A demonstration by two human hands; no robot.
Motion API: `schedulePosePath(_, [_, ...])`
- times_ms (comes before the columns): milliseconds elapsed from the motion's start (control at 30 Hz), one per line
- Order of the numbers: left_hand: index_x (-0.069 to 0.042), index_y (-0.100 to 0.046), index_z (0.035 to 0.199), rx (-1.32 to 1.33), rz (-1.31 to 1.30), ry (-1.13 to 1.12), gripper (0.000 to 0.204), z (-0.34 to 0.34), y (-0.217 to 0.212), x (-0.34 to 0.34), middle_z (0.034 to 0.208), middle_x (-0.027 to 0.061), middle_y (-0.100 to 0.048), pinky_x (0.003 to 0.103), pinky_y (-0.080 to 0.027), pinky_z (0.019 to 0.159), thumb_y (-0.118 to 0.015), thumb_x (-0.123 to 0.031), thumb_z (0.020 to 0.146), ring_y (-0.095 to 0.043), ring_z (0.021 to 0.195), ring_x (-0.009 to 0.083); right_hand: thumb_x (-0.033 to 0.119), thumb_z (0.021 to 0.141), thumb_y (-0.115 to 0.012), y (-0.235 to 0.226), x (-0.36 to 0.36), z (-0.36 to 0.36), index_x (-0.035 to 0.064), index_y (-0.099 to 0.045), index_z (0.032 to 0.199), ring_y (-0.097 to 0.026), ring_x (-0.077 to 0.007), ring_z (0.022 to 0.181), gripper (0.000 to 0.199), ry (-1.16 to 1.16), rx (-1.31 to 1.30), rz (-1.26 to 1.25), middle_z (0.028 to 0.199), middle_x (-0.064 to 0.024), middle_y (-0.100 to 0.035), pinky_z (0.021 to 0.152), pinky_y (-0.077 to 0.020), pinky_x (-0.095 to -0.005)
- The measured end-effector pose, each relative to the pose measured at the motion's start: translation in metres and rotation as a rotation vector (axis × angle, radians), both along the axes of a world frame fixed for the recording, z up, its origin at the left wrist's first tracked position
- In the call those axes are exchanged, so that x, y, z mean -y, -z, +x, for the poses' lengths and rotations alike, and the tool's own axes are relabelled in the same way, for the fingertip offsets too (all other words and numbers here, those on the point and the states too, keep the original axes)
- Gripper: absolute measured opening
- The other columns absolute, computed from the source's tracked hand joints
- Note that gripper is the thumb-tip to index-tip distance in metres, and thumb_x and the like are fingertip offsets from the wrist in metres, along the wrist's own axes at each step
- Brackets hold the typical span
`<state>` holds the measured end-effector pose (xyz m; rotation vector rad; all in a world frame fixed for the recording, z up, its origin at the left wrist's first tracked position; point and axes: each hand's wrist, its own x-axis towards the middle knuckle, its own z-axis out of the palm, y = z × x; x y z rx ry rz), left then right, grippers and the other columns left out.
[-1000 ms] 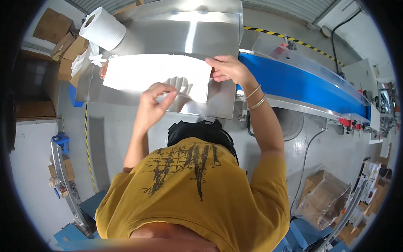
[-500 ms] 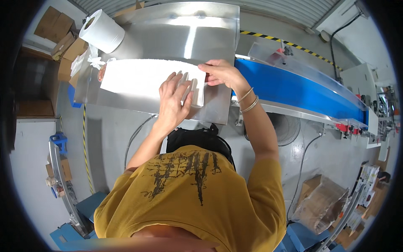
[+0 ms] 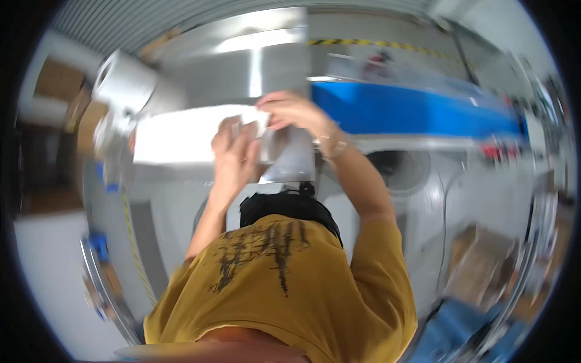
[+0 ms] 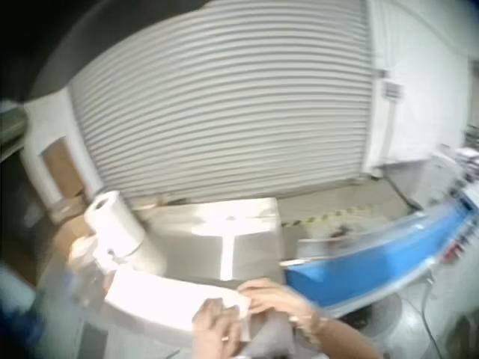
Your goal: Processing and inspecting stacks of white paper napkins or sheets on a conveyor line in an industrial facility.
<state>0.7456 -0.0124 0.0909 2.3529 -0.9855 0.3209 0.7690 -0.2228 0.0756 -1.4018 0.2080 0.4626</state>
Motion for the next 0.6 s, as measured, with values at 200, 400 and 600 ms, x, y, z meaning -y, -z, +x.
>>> schedulePosePath(200, [-0.007,-0.055,0.129,0.038,0.187,0.107,0.039,0.039,0.011,-0.015,0.131,0.0304,-0.046,0.052,-0.036,0.101,-0.057,-0.022,0.093,-0.041,0.125,0.0449,0.030,0.085,-0.068,0.105,-0.017,0.076,-0.0011,-0.062,0.102,-0.061,-0.0305,0.089,0.035,0.201,1.983,-0.166,0.095,-0.0145,-0.063,0.067,-0.0511,-0.0399])
schedulePosePath(400, [-0.010,-0.058,0.126,0.150,0.304,0.280,0.041,0.087,0.024,-0.016,0.125,0.0283,-0.051,0.051,-0.043,0.092,-0.051,-0.036,0.096,-0.050,0.114,0.0437,0.046,0.070,-0.073,0.102,-0.007,0.103,0.0043,-0.053,0.073,-0.059,-0.0402,0.069,0.047,-0.082,1.614,-0.886,0.068,-0.0176,-0.057,0.059,-0.0465,-0.0502])
schedulePosePath(600, [-0.014,-0.056,0.129,0.154,0.445,0.283,0.046,0.091,0.024,-0.005,0.123,0.0216,-0.056,0.046,-0.036,0.099,-0.045,-0.045,0.096,-0.050,0.114,0.0403,0.026,0.067,-0.080,0.111,-0.002,0.100,0.0018,-0.059,0.073,-0.062,-0.0381,0.075,0.033,-0.002,1.352,-1.294,0.077,-0.0180,-0.062,0.066,-0.0531,-0.0482])
